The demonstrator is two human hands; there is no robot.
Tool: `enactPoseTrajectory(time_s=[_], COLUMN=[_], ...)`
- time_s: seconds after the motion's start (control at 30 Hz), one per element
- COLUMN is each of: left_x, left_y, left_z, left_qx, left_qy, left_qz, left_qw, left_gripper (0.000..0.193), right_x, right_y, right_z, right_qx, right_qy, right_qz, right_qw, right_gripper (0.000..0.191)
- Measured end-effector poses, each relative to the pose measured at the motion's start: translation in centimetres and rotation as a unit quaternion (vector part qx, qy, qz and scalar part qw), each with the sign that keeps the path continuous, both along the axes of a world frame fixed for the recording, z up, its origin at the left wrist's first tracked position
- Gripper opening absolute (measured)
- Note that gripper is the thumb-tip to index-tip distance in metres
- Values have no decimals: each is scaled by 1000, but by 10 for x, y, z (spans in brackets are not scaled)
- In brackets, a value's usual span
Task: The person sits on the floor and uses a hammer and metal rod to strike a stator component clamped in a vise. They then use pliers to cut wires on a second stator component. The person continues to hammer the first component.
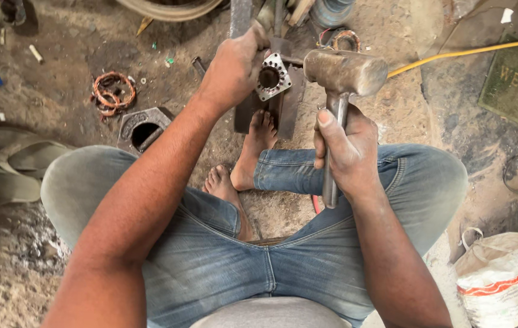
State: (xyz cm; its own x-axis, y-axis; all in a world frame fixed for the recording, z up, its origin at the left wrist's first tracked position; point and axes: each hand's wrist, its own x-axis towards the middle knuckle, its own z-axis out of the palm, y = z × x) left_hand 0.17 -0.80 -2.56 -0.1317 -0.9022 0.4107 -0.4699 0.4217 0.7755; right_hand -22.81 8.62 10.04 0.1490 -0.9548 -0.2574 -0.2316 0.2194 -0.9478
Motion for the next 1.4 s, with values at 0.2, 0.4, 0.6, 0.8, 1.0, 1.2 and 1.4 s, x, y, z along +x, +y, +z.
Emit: enactPoseTrajectory(time_s=[0.2,0.4,0.6,0.8,1.0,1.2,1.4], left_x=[5,9,7,6,-6,-6,-4], left_y=[6,8,8,8,8,12,6], left_z=[10,10,11,6,-4,0,-4], left_qx=[91,102,95,144,59,8,103], left_qy=[14,2,13,-26,-129,-111,-102], left_qz=[11,6,11,-2,-39,-53,-16], left_qw=[996,995,995,989,989,992,989], left_gripper=[14,13,14,7,14,31,24], right_x=[-3,-4,-5,-6,0,24,8], right_y=[-6,-4,-1,0,7,-8,0], right_z=[-10,-10,-7,-5,27,36,7], right_qx=[40,34,15,-16,-112,-125,5], right_qy=[-18,-12,-18,-33,-57,110,-4], right_qz=[-39,-31,-7,10,26,118,35], right_qw=[998,999,1000,999,992,979,999], right_gripper=[48,49,45,45,44,41,42])
